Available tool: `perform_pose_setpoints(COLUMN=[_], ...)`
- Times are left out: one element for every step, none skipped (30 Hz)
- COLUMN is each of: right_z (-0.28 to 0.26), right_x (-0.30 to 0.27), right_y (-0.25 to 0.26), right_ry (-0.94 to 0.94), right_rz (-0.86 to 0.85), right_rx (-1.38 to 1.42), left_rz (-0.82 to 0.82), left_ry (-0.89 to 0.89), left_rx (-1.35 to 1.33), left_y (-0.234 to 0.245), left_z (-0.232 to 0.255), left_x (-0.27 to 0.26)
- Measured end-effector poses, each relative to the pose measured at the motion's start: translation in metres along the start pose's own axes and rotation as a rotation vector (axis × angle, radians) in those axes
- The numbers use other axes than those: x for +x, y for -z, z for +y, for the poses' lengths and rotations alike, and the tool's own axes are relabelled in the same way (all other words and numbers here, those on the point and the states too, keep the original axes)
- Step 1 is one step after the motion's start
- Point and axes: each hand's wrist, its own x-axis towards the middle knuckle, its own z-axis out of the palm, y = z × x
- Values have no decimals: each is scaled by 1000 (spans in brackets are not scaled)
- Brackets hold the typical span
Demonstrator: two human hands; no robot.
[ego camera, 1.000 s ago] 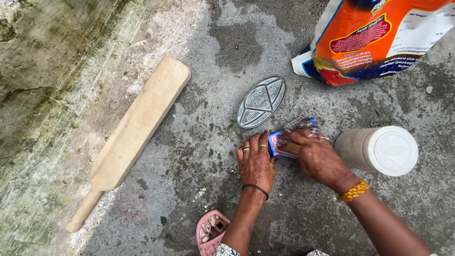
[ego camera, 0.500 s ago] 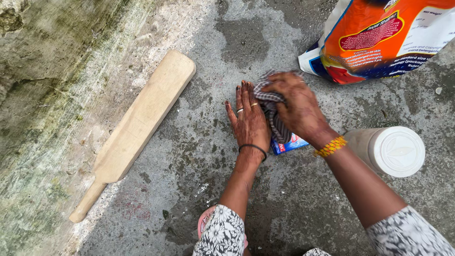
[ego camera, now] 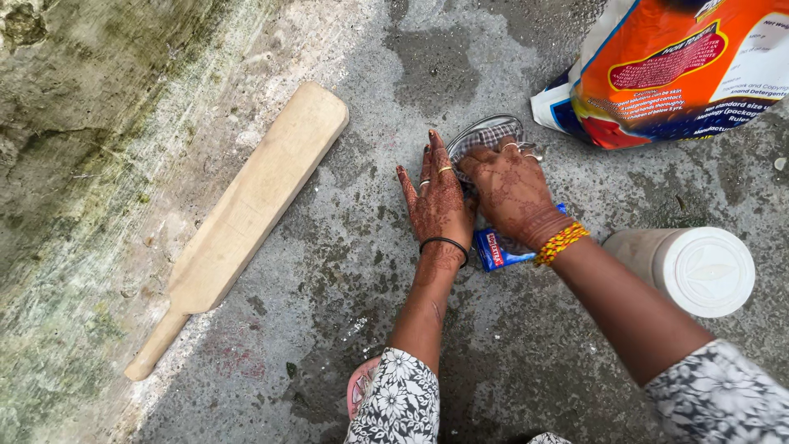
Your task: The person wipes a white plastic jar, a blue soap bar package, a metal mold, and a wooden paddle with a cloth before cleaning the outside of a large detergent bag.
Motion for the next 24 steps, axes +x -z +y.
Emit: perform_pose_setpoints(right_z=[2, 7, 13, 23, 34, 41, 50, 57, 61, 61, 60, 60, 55, 44, 36, 30, 22, 16, 12, 8, 5, 4, 5, 6], right_x=[-3, -7, -11, -11, -8, -6, -4, -2, 0, 1, 3, 6, 10, 12, 12, 10, 6, 3, -3, -10, -16, -21, -27, -31], right_y=[2, 6, 9, 14, 19, 24, 29, 34, 35, 33, 29, 26, 17, 5, -3, -9, -13, -15, -14, -12, -9, -5, -1, 4], right_ry=[-2, 3, 8, 6, -6, -19, -19, -20, -23, -21, -52, -85, -86, -142, -199, -201, -166, -130, -129, -81, -32, -34, -26, -11], right_rz=[-2, -86, -171, -169, -337, -504, -502, -361, -220, -222, -42, 141, 143, 134, 125, 124, 147, 173, 174, 121, 67, 66, 19, -29], right_rx=[4, -37, -77, -83, 4, 98, 100, 159, 218, 218, 169, 116, 113, 109, 105, 104, 73, 40, 37, 44, 52, 53, 89, 126], left_rz=[-3, -21, -38, -35, -76, -118, -117, -104, -90, -91, -122, -152, -151, -103, -54, -56, -78, -96, -94, -49, -4, -7, -42, -75], left_ry=[1, 14, 28, 24, 30, 40, 39, 20, 1, 3, 4, 0, -2, -16, -29, -30, -22, -14, -15, -31, -48, -48, -40, -25], left_rx=[3, 66, 129, 124, 128, 139, 141, 151, 161, 160, 217, 273, 270, 385, 499, 497, 495, 493, 490, 447, 404, 405, 395, 386], left_y=[0, 0, 3, 5, 7, 11, 14, 16, 16, 14, 11, 6, 1, -4, -9, -14, -17, -19, -20, -20, -20, -20, -21, -19], left_z=[1, 2, 3, 6, 9, 10, 11, 12, 12, 13, 13, 13, 13, 12, 10, 8, 4, 2, 1, -2, -4, -4, -3, -4], left_x=[-2, -3, -4, -4, -4, -5, -4, -3, -2, -2, -1, 1, 3, 5, 6, 6, 6, 8, 9, 8, 8, 7, 5, 4])
